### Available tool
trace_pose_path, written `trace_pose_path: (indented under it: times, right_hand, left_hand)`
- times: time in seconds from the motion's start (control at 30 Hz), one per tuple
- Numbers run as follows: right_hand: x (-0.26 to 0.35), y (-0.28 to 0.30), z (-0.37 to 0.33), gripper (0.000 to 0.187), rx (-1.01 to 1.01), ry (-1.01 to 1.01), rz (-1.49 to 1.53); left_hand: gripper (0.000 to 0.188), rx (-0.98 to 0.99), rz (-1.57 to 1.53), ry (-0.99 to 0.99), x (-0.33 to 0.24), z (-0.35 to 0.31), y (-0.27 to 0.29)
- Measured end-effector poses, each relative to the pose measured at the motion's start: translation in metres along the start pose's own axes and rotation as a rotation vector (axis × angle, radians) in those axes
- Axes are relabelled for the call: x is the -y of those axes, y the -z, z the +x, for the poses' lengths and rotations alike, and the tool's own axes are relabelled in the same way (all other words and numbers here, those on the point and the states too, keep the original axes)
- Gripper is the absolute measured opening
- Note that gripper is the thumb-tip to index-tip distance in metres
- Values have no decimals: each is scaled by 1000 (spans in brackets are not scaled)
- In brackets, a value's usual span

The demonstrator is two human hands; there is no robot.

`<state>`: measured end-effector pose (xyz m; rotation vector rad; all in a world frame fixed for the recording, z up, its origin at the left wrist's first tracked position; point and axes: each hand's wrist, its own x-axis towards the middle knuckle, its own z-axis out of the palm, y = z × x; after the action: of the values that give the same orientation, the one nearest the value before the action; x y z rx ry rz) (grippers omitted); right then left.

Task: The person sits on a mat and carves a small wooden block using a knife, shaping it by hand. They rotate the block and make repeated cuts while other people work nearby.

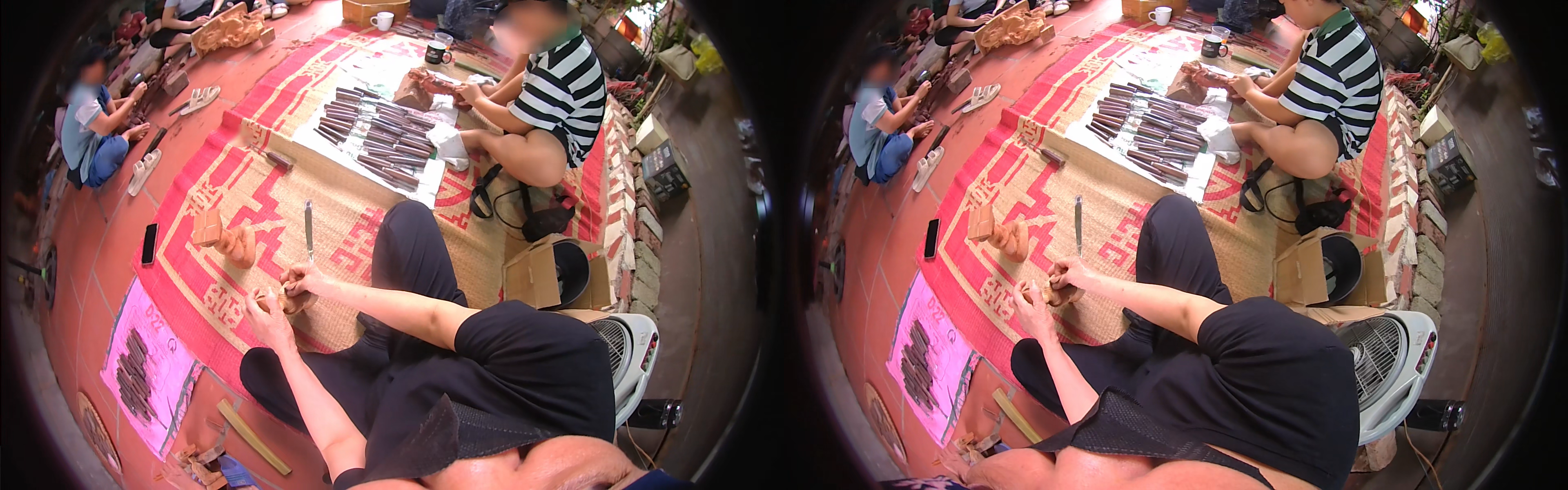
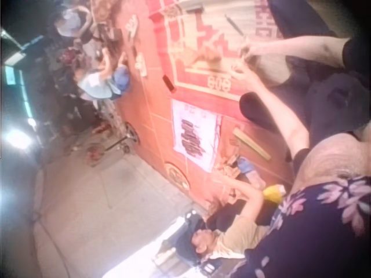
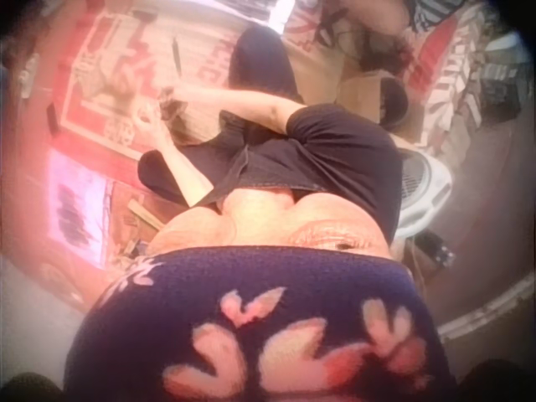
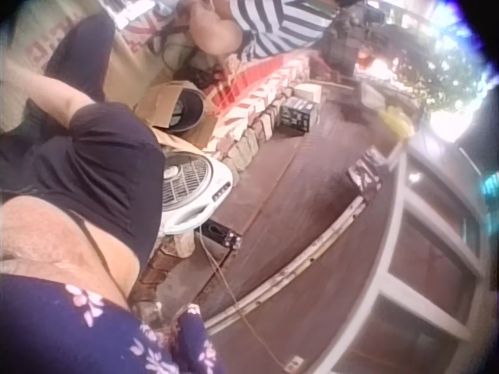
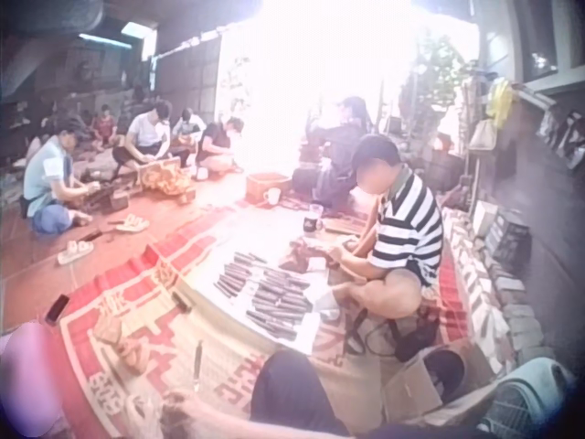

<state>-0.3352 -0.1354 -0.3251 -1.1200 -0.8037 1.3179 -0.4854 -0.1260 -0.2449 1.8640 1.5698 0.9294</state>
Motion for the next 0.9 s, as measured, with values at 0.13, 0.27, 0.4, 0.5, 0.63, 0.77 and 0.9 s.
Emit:
trace_pose_path:
  times: [0.13,0.27,0.4,0.5,0.63,0.77,0.9]
  right_hand:
    - [10,4,1,14,-35,50,26]
    - [1,2,-2,15,-8,70,83]
    - [-5,3,5,16,9,18,52]
    - [6,19,4,15,21,0,44]
    - [14,10,-1,15,57,-13,181]
    - [2,4,3,15,58,88,56]
    - [18,3,-4,14,-48,-23,159]
  left_hand:
    - [45,-6,20,21,2,2,5]
    - [42,-27,30,-28,-2,2,1]
    - [40,-77,47,-64,3,8,-4]
    - [41,-50,73,-93,-3,11,-6]
    - [40,2,128,-52,-15,8,0]
    - [40,-38,57,-41,-5,5,-3]
    - [41,-46,53,-61,-2,5,4]
